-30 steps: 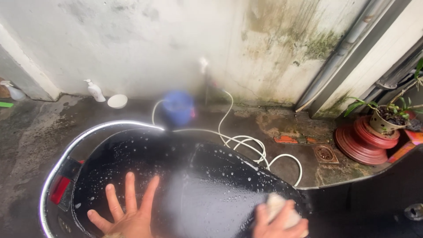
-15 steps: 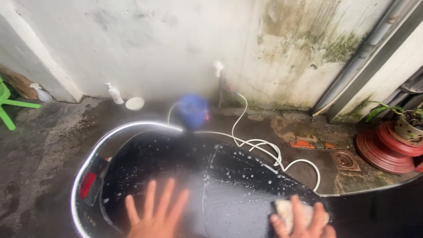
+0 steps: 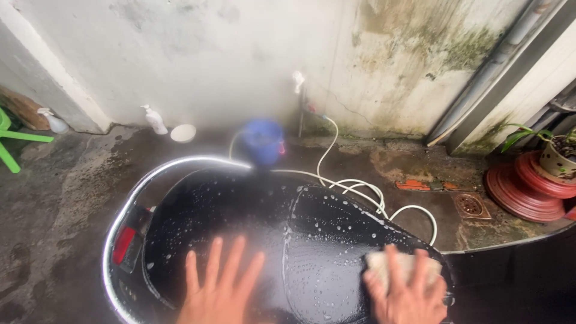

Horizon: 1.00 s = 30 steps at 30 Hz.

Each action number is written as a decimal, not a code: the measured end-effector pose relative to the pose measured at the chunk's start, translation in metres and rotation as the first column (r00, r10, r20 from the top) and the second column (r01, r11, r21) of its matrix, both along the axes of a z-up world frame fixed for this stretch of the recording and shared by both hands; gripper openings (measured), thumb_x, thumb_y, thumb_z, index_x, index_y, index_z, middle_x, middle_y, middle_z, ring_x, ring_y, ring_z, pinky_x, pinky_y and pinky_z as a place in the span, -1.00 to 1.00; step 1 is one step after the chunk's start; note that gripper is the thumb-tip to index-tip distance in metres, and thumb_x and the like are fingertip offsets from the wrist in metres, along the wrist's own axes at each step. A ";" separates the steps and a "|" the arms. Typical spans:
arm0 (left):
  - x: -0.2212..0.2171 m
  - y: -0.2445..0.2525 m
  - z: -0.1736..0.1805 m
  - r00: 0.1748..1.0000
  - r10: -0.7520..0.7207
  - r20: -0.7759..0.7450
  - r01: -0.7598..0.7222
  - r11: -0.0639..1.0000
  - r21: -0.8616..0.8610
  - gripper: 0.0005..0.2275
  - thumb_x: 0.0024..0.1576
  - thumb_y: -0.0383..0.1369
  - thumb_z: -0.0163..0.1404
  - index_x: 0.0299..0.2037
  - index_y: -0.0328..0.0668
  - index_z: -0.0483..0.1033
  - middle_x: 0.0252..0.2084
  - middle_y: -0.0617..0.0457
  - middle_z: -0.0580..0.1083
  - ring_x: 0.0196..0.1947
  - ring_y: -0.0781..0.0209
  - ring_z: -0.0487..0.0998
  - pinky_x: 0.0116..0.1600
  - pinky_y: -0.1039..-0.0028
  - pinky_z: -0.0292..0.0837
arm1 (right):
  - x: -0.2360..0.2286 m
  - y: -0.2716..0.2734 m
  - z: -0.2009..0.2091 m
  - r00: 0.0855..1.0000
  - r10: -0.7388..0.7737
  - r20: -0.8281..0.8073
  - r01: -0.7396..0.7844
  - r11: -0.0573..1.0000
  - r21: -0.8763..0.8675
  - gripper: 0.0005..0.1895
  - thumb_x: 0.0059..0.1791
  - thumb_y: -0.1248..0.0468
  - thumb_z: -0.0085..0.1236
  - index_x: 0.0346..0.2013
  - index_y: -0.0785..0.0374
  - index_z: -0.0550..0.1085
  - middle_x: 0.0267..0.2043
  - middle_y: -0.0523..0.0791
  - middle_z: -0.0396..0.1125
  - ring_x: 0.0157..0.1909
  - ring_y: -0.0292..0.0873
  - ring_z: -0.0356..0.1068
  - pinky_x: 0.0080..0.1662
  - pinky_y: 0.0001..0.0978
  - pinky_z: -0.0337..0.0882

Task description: Scrubbing the seat of a motorcycle with a sponge and soapy water

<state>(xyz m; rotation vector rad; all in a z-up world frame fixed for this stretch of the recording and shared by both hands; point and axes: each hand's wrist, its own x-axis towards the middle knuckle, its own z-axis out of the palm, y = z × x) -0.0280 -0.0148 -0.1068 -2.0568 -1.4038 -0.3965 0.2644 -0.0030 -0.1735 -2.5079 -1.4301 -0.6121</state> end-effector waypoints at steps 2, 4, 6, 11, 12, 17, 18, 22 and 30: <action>0.001 0.004 -0.002 1.000 0.025 0.017 -0.025 1.000 -0.001 -0.02 -0.34 0.50 -0.52 0.28 0.16 -0.17 0.38 -0.03 -0.20 0.34 -0.16 -0.20 0.25 -0.14 -0.25 | 0.002 0.002 0.016 0.996 0.084 0.023 -0.079 0.985 -0.150 -0.25 -0.43 -0.53 -0.56 0.08 -0.78 -0.02 0.35 -0.51 -0.09 0.20 -0.15 0.09 -0.07 -0.27 0.29; 0.000 0.001 -0.001 1.000 0.003 0.016 -0.003 1.000 -0.009 0.17 -0.64 0.52 -0.25 0.27 0.14 -0.18 0.39 -0.05 -0.23 0.35 -0.16 -0.24 0.25 -0.16 -0.30 | 0.006 0.006 0.035 0.921 -0.008 -0.390 -0.040 0.993 -0.114 -0.33 -0.37 -0.39 -0.20 0.04 -0.57 0.17 0.28 -0.31 -0.07 0.17 0.06 0.05 0.03 0.03 0.17; -0.001 -0.002 0.005 1.000 -0.001 0.003 0.001 1.000 -0.012 0.17 -0.61 0.53 -0.28 0.27 0.12 -0.21 0.39 -0.05 -0.25 0.36 -0.16 -0.27 0.26 -0.14 -0.33 | -0.006 0.007 0.010 0.998 -0.011 -0.069 0.017 0.997 0.079 -0.38 -0.28 -0.41 -0.23 0.02 -0.47 0.27 0.23 -0.24 0.05 0.02 0.04 0.14 -0.18 -0.09 0.27; 0.002 0.003 0.017 1.000 -0.003 -0.013 0.003 1.000 0.008 0.11 -0.51 0.54 -0.41 0.28 0.11 -0.26 0.39 -0.06 -0.30 0.36 -0.15 -0.31 0.24 -0.12 -0.33 | 0.004 0.004 0.025 0.970 0.105 -0.217 -0.202 0.847 -0.492 -0.23 -0.36 -0.51 -0.69 0.15 -0.68 -0.19 0.38 -0.36 -0.37 0.29 0.01 -0.19 0.11 -0.05 0.09; 0.004 0.004 0.025 0.999 -0.035 -0.019 0.036 0.999 0.020 0.12 -0.52 0.50 -0.40 0.27 0.04 -0.33 0.37 -0.10 -0.37 0.34 -0.15 -0.39 0.22 -0.09 -0.45 | -0.003 0.000 0.017 0.977 0.118 -0.175 -0.177 0.912 -0.369 -0.25 -0.36 -0.48 -0.60 0.14 -0.62 -0.10 0.37 -0.31 -0.29 0.26 0.06 -0.13 0.04 0.00 0.14; 0.003 0.005 0.024 0.997 -0.067 -0.047 0.067 0.998 0.003 0.13 -0.53 0.50 -0.37 0.26 0.06 -0.37 0.36 -0.13 -0.44 0.33 -0.16 -0.48 0.20 -0.07 -0.54 | -0.016 -0.008 -0.005 0.999 0.052 0.010 -0.053 0.978 0.202 -0.29 -0.32 -0.40 -0.22 0.09 -0.40 0.26 0.31 -0.16 0.07 0.12 0.23 0.13 -0.23 0.13 0.37; 0.003 0.006 0.020 0.998 -0.060 -0.035 0.060 0.998 0.005 0.11 -0.53 0.51 -0.37 0.26 0.13 -0.34 0.38 -0.09 -0.41 0.34 -0.15 -0.46 0.21 -0.08 -0.51 | -0.009 -0.010 0.000 0.979 0.092 -0.182 -0.085 0.995 0.046 -0.30 -0.31 -0.40 -0.35 0.10 -0.48 0.16 0.34 -0.19 -0.09 0.17 0.16 0.00 -0.09 0.09 0.24; 0.005 0.005 0.027 0.996 -0.065 -0.056 0.065 0.998 -0.001 0.09 -0.52 0.47 -0.39 0.24 0.12 -0.39 0.36 -0.12 -0.47 0.32 -0.16 -0.51 0.17 -0.08 -0.56 | -0.038 -0.029 0.014 0.943 0.302 -0.140 -0.285 0.950 0.127 -0.42 -0.17 -0.22 -0.45 0.17 -0.41 -0.05 0.26 -0.11 -0.06 0.15 0.26 -0.01 -0.06 0.10 0.16; 0.005 0.000 0.025 0.998 -0.049 -0.032 0.049 0.998 -0.027 0.07 -0.51 0.46 -0.37 0.24 0.17 -0.35 0.37 -0.09 -0.44 0.33 -0.14 -0.50 0.19 -0.08 -0.54 | -0.059 -0.044 -0.020 0.971 0.239 0.030 -0.227 0.865 0.448 -0.47 -0.15 -0.19 -0.32 -0.01 -0.10 0.34 0.17 0.04 0.15 -0.21 0.20 0.18 -0.19 -0.05 0.26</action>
